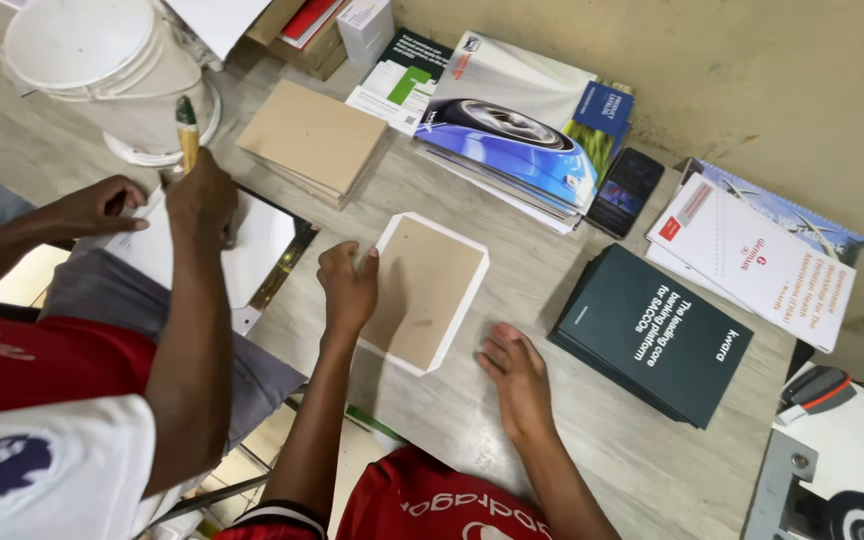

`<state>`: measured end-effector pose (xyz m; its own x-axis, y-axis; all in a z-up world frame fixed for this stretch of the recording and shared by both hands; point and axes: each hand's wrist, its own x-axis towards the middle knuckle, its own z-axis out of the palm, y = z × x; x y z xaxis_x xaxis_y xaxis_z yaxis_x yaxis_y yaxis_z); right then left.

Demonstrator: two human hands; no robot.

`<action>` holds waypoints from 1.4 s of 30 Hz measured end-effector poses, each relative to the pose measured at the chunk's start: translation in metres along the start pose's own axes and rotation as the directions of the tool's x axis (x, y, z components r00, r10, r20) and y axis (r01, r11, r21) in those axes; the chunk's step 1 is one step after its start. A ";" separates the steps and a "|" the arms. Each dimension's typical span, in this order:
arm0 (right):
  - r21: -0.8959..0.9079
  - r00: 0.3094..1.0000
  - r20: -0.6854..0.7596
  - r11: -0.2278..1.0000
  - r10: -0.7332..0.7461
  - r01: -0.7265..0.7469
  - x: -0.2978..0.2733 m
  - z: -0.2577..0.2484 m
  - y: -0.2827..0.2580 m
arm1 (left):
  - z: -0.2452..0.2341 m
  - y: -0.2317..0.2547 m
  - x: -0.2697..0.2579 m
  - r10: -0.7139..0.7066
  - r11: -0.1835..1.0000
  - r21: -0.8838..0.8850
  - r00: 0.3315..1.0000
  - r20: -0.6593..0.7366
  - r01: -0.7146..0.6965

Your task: The person aligns a beige book cover onto a white backing sheet and presses it down to adhere. They repeat this process for several units, stacking the finished items on the right side of the table.

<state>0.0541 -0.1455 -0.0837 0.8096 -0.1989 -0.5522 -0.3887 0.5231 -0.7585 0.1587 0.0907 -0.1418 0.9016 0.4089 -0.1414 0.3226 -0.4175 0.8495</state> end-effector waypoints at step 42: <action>-0.963 0.936 0.136 -0.178 0.323 0.201 0.010 -0.083 -0.035 | 0.120 0.006 -0.056 -0.010 0.501 0.219 0.247 0.969 -0.837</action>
<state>0.0397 -0.2344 -0.0917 0.6924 0.0956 -0.7151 -0.1914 -0.9313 -0.3099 0.1444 -0.0319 -0.1894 0.4988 -0.6808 -0.5363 -0.5300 -0.7293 0.4328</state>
